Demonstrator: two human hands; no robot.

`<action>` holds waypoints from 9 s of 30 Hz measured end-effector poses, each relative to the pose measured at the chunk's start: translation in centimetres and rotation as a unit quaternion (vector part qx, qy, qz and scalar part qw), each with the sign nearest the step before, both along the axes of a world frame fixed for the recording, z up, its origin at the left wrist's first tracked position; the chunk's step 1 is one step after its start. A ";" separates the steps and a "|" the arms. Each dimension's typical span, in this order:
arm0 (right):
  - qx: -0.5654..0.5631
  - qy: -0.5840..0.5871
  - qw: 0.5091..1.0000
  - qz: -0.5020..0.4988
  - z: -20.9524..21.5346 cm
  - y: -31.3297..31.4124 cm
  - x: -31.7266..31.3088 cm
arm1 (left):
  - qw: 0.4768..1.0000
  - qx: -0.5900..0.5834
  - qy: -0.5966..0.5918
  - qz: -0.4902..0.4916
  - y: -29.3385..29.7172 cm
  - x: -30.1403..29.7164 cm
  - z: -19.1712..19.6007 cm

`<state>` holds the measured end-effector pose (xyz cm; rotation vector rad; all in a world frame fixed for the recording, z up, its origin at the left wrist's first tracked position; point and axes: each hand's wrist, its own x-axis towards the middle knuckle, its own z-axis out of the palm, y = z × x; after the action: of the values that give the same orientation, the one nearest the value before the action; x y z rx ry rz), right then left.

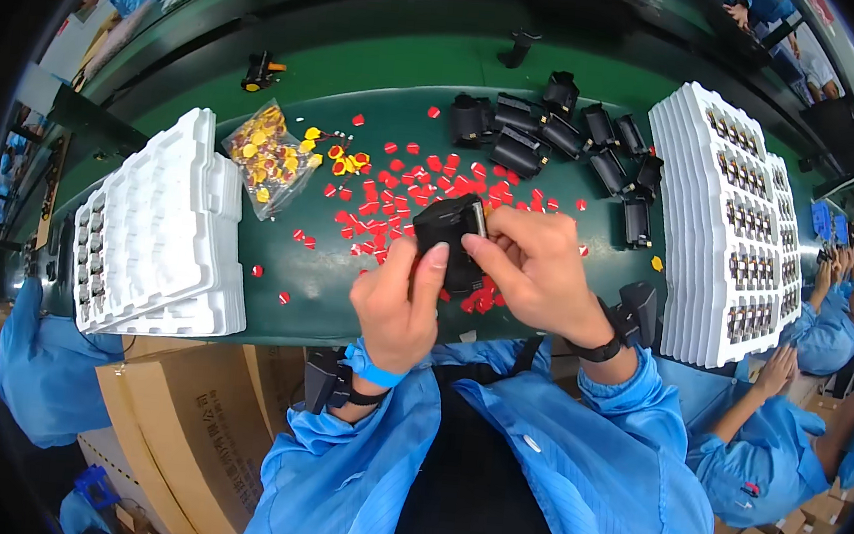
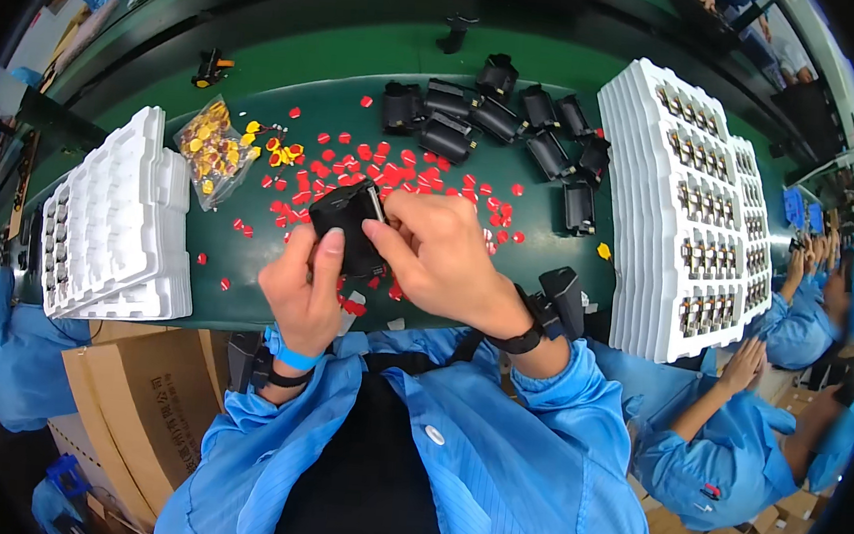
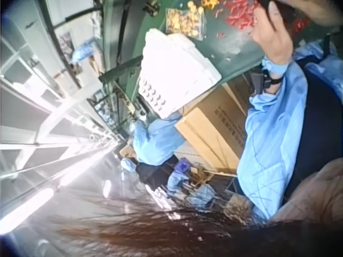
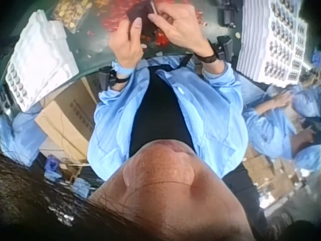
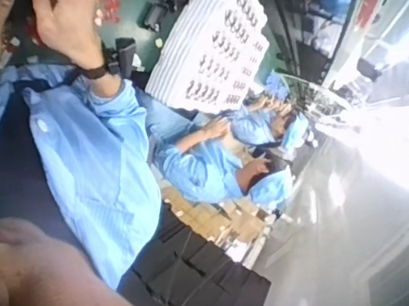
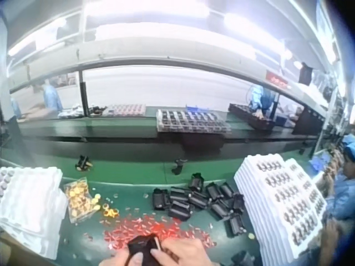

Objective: Assembling electronic components by attaching small yellow stickers to black plastic housings.

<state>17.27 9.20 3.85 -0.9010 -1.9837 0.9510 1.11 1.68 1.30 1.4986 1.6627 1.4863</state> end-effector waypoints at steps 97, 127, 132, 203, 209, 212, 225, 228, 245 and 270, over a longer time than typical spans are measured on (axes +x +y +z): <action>0.086 -0.318 0.927 0.178 -7.2 -5.1 -11.1 | 0.891 -0.204 0.404 0.043 -0.9 -12.8 -6.0; -0.336 0.026 0.931 0.140 -4.2 -0.1 -7.4 | 0.970 0.013 0.239 -0.038 -2.4 -6.1 -4.5; -0.298 0.106 0.948 0.047 -4.0 -1.4 -4.5 | 0.988 0.027 0.123 -0.088 -1.4 -5.2 -3.0; -0.271 0.342 0.897 -0.074 -4.9 -2.3 5.3 | 0.972 -0.083 0.112 -0.191 16.2 -5.1 3.7; 0.035 0.139 0.989 0.038 -0.8 1.1 2.4 | 0.941 -0.191 -0.042 -0.275 7.9 -2.3 3.6; 0.072 0.098 0.990 0.071 -0.1 1.5 1.5 | 0.937 -0.181 0.014 -0.300 6.4 -2.5 4.6; 0.046 0.057 0.996 0.045 1.2 -0.3 1.0 | 0.899 -0.140 0.121 -0.397 5.5 -3.7 6.8; 0.027 0.021 0.997 0.073 1.1 0.0 2.2 | 0.888 -0.133 0.093 -0.431 5.2 -4.1 6.2; -0.049 0.126 0.985 0.110 -2.8 -1.1 1.1 | 0.904 -0.076 0.005 -0.421 1.6 -4.0 2.4; 0.057 -0.025 0.998 -0.021 -3.4 -0.8 5.9 | 0.816 -0.175 0.502 0.228 -10.0 -37.4 3.2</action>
<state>23.13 8.36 0.45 -0.9075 -2.0299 0.7908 -36.25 -8.33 4.48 1.8636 2.8596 0.3918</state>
